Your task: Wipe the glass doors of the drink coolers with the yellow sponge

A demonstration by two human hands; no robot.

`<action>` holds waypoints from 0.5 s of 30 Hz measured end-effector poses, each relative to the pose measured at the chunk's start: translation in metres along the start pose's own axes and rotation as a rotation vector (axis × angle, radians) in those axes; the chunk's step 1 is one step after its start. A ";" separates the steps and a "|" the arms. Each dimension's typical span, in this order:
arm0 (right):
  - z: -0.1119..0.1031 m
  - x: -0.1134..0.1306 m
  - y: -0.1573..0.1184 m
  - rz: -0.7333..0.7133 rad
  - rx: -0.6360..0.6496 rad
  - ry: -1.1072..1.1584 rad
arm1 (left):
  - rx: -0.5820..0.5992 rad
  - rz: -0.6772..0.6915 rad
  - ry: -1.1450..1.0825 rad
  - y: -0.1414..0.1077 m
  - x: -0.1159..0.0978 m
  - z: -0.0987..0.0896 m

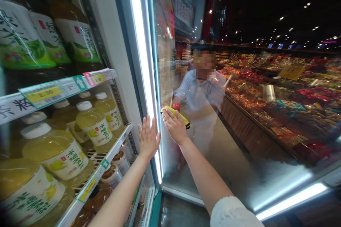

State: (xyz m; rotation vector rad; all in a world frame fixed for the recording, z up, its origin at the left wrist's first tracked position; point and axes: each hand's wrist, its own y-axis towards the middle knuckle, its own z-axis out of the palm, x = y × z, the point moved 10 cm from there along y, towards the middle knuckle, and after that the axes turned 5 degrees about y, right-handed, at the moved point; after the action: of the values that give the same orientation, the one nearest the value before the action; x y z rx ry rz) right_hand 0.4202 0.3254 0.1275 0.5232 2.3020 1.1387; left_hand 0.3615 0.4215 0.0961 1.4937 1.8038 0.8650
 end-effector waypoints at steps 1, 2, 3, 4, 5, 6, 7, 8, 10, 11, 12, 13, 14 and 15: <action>0.007 0.009 -0.003 -0.038 0.013 -0.006 | -0.003 -0.003 0.005 0.000 0.001 0.000; 0.012 0.016 -0.008 -0.073 0.024 -0.008 | -0.004 -0.005 0.011 -0.001 0.002 0.000; 0.014 0.020 -0.016 -0.100 0.034 -0.005 | -0.005 -0.004 0.015 -0.001 0.003 -0.001; 0.014 0.021 -0.025 -0.112 0.043 0.003 | -0.003 -0.002 0.018 -0.002 0.004 -0.001; 0.011 0.018 -0.031 -0.108 0.051 0.016 | -0.001 -0.002 0.019 -0.002 0.004 -0.001; 0.007 0.013 -0.034 -0.087 0.057 0.035 | 0.003 -0.002 0.019 -0.004 0.004 -0.001; 0.003 0.005 -0.033 -0.053 0.061 0.058 | 0.010 -0.003 0.018 -0.005 0.005 -0.001; 0.000 -0.002 -0.027 -0.012 0.061 0.084 | 0.019 -0.006 0.016 -0.006 0.005 -0.001; -0.003 -0.012 -0.007 0.063 0.056 0.134 | 0.039 -0.014 0.015 -0.008 0.007 -0.001; 0.000 -0.012 0.004 0.085 0.056 0.157 | 0.047 -0.017 0.016 -0.009 0.007 -0.002; 0.005 -0.009 0.015 0.094 0.060 0.177 | 0.053 -0.017 0.020 -0.010 0.008 -0.002; 0.012 -0.003 0.022 0.091 0.071 0.194 | 0.055 -0.016 0.027 -0.011 0.008 -0.003; 0.020 0.005 0.025 0.076 0.086 0.206 | 0.055 -0.015 0.036 -0.011 0.009 -0.004; 0.028 0.013 0.022 0.052 0.105 0.216 | 0.054 -0.015 0.047 -0.012 0.010 -0.005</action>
State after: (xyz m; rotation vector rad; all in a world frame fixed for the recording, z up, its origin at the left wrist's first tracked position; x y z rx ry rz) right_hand 0.4291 0.3625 0.1277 0.5241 2.5590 1.1524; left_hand 0.3489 0.4288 0.0888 1.5034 1.8839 0.8568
